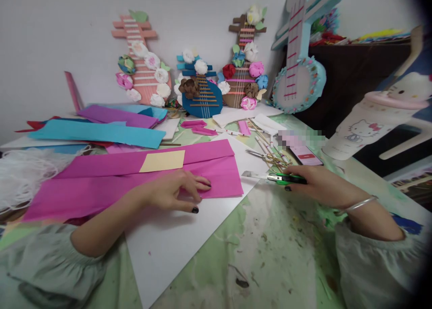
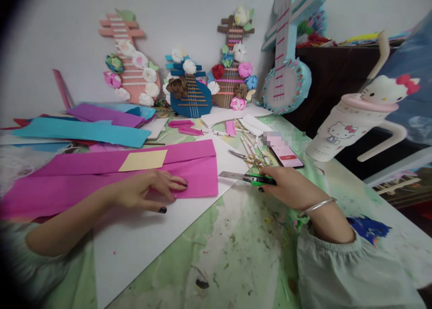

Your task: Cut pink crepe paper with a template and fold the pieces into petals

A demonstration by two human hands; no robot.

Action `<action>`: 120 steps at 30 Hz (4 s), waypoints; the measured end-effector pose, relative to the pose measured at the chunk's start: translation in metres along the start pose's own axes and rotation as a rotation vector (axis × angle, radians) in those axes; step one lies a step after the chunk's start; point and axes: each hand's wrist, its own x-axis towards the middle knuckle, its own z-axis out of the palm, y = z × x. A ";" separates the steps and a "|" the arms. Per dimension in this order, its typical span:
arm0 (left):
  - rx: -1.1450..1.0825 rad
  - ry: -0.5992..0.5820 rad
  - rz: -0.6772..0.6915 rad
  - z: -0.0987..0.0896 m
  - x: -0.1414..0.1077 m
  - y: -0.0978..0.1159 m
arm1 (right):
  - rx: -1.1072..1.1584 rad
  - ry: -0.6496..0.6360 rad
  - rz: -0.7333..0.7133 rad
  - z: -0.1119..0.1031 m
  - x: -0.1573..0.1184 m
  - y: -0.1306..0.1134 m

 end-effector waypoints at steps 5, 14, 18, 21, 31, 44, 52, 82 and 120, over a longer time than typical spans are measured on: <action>-0.132 0.043 -0.061 -0.002 0.001 0.001 | -0.017 -0.053 -0.003 0.001 0.002 -0.001; 0.263 0.156 -0.244 -0.015 0.051 0.027 | -0.057 0.019 0.049 0.003 0.006 0.001; 0.204 0.169 -0.446 -0.007 0.089 0.011 | -0.113 0.033 0.105 0.003 0.009 0.003; 0.111 0.141 -0.467 0.000 0.103 -0.003 | -0.125 0.031 0.115 0.003 0.011 0.002; -0.039 0.201 -0.369 0.010 0.098 -0.009 | -0.124 0.036 0.077 0.008 0.015 -0.001; 0.015 0.218 -0.353 0.014 0.103 -0.002 | -0.157 0.014 0.083 0.007 0.016 0.004; 0.106 0.216 -0.318 0.017 0.105 -0.002 | -0.157 0.053 0.061 0.008 0.016 0.005; 0.010 0.340 -0.193 0.013 0.099 -0.014 | -0.044 -0.009 -0.235 0.016 0.015 -0.020; 0.549 0.037 -0.118 0.034 0.109 -0.013 | 0.062 -0.047 -0.310 0.020 0.018 -0.022</action>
